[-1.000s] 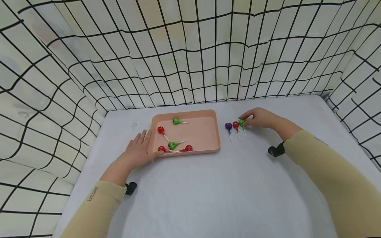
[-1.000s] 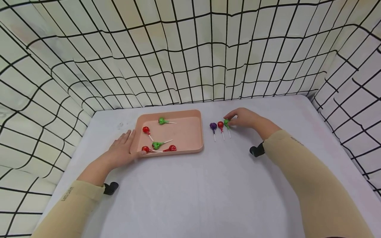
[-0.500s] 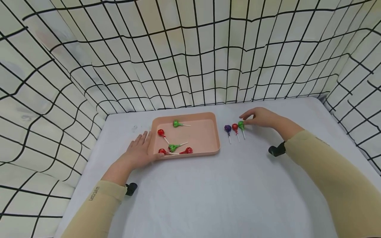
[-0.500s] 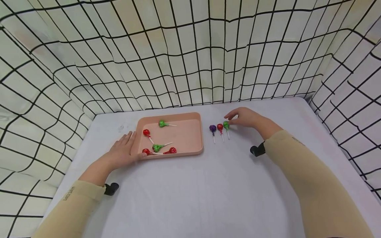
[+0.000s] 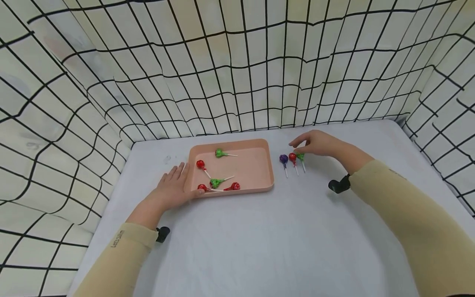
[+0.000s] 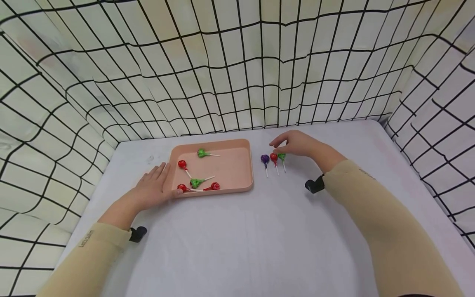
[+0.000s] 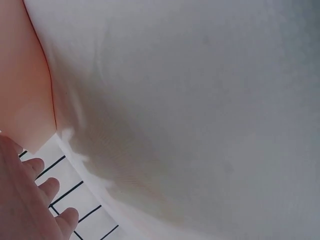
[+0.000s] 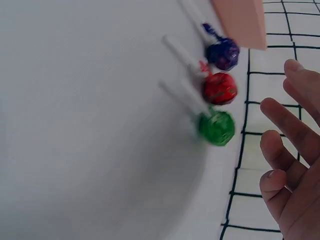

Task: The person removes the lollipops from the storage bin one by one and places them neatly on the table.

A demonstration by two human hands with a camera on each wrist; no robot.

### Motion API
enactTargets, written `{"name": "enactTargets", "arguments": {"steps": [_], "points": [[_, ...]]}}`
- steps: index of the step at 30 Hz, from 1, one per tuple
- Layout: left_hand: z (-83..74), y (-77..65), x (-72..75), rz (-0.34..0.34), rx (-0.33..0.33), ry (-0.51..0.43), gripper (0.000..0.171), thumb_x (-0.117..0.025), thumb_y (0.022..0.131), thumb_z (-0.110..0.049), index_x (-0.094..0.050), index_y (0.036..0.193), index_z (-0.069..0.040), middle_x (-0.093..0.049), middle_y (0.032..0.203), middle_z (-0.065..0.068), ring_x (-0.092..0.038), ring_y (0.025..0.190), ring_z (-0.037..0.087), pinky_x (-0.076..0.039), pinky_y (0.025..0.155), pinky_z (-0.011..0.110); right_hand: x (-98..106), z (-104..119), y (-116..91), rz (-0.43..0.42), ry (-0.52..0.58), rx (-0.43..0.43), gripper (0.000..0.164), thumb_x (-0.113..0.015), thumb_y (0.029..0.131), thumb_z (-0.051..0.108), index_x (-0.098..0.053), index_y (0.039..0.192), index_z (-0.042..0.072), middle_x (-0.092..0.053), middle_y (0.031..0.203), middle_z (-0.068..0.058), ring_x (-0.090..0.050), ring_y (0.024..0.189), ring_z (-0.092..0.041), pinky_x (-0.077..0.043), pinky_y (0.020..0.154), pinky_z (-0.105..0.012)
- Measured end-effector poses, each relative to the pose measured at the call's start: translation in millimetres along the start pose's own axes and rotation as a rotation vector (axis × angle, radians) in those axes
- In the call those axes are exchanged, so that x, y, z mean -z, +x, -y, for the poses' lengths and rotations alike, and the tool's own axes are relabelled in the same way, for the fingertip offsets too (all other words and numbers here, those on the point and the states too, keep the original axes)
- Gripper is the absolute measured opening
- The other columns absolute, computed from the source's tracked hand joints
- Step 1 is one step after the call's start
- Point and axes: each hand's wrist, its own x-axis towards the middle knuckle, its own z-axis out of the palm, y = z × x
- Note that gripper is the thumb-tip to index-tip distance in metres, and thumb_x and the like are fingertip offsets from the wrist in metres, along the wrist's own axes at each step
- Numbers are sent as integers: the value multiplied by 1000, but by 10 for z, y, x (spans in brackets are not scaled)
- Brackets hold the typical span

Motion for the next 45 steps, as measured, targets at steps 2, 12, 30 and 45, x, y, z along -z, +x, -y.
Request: {"name": "enactTargets", "arguments": {"steps": [2,12,30,45], "points": [[-13,-10,11,-2,-5,0,119,-48,81,-81,-3,159,-4,-3,164,22,-1,149,45,-3,117,64,6,67,15,10,4,17,39,-70,93,30,-67,130,16,-65,130,-6,-57,113,-31,-51,93,-47],[-56,-35,14,-8,-3,-18,116,-50,84,-78,1,159,-4,-4,164,22,-2,149,45,-3,117,64,-134,478,203,140,1,77,39,-73,91,30,-69,129,22,-68,121,1,-61,97,-21,-52,78,-34],[-84,-38,32,-20,-6,1,119,-51,82,-78,-1,158,-1,-5,164,23,-3,149,45,-2,117,64,-651,1265,483,293,-97,249,31,-76,89,27,-74,120,22,-72,109,7,-58,105,-16,-48,91,-34],[-79,-32,11,-11,6,-65,123,-55,79,-79,-4,157,2,-9,163,26,-6,148,46,-7,116,66,-992,1472,496,340,-141,203,18,-76,89,28,-78,106,33,-68,99,15,-58,100,-10,-51,85,-28]]}}
